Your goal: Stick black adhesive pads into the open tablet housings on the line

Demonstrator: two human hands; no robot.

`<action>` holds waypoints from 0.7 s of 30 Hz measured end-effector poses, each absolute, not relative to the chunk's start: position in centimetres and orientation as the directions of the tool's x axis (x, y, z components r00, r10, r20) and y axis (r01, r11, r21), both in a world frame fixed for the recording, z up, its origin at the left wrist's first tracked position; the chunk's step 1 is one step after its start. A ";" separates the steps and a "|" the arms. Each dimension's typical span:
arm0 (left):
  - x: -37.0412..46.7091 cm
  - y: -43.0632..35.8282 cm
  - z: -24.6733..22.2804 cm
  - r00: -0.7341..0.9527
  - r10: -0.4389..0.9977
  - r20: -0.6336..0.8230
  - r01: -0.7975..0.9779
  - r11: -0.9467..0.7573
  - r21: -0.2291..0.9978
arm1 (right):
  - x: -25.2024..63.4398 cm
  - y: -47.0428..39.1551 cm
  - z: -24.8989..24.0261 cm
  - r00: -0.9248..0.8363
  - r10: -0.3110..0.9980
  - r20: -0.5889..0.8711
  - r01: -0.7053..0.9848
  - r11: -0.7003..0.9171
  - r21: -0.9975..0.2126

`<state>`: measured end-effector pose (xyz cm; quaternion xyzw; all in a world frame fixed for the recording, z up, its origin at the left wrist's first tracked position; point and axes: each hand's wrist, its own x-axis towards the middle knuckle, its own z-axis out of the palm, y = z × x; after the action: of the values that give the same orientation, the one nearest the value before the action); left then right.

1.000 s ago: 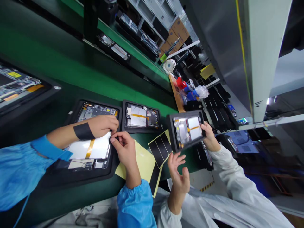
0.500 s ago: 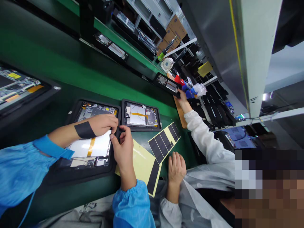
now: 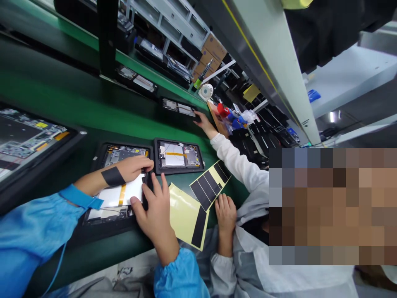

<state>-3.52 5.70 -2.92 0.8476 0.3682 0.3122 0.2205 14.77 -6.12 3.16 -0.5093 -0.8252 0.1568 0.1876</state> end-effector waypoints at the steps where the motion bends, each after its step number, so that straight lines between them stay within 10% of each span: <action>1: -3.8 5.7 -2.7 0.543 0.756 0.365 0.479 -0.636 0.605 | 14.5 -5.8 3.2 -0.409 0.903 0.135 0.788 0.423 -0.447; 11: -4.1 5.6 -2.2 0.477 0.797 0.370 0.489 -0.590 0.642 | 15.7 -8.0 3.3 -0.326 0.934 0.146 0.753 0.350 -0.558; 21: -6.0 -5.5 -5.4 -0.042 0.898 0.439 0.709 -0.283 0.646 | 13.7 -4.5 3.1 -0.313 0.944 0.104 0.831 0.325 -0.450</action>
<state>-5.98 -5.50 -5.40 0.6830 0.5880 0.4184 0.1128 13.73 -4.50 3.13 -0.5586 -0.7946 0.1590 0.1769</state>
